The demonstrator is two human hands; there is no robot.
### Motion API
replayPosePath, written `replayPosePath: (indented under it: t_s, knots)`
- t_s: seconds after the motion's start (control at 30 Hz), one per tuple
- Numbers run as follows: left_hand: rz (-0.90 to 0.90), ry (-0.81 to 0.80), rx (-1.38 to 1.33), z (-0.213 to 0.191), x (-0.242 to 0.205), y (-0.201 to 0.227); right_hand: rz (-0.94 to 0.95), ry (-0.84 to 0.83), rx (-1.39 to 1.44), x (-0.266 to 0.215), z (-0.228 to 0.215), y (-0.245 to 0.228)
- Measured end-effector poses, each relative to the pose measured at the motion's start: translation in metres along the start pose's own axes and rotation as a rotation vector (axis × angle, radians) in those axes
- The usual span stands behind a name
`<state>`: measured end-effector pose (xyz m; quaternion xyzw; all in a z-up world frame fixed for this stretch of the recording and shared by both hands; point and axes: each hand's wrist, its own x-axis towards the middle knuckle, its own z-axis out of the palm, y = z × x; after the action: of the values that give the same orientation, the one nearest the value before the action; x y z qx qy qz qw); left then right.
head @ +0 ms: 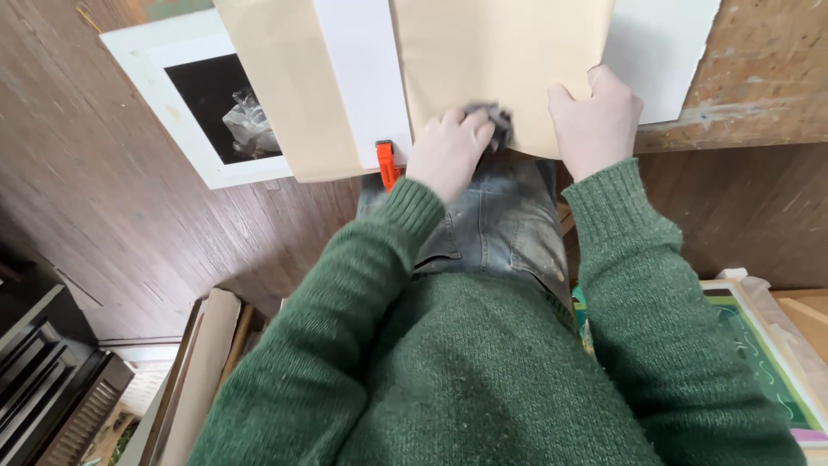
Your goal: Preparing a photo for framing by covering it with protective paper and clamping it to a board.
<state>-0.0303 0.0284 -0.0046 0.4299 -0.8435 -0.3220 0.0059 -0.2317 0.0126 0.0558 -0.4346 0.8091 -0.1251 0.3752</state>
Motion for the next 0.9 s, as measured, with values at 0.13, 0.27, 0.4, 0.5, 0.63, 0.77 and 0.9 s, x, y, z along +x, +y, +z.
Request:
replayPosePath:
  t_s: [0.13,0.27,0.4,0.5,0.63,0.77,0.9]
  knots:
    - [-0.025,0.153,-0.095,-0.01,-0.002,-0.005,0.001,0.003,0.004,0.004,0.003,0.005]
    - [-0.079,0.308,0.003,-0.022,0.053,-0.031,-0.017,0.01,0.005,0.001,-0.001,0.001]
    - [-0.08,0.286,0.077,-0.011,0.062,-0.038,0.003,0.015,-0.005,0.003,0.0,0.001]
    - [-0.077,0.221,-0.01,-0.005,0.034,-0.014,-0.001,0.01,0.005,-0.002,0.001,-0.001]
    - [-0.073,-0.029,-0.068,0.001,-0.008,0.016,0.057,0.008,-0.006,-0.001,-0.001,-0.003]
    - [-0.032,0.054,-0.125,-0.017,-0.017,0.009,0.002,0.032,0.017,0.0,-0.001,-0.003]
    - [-0.378,0.227,-0.273,-0.028,-0.016,-0.002,0.023,0.002,0.023,-0.007,-0.004,-0.004]
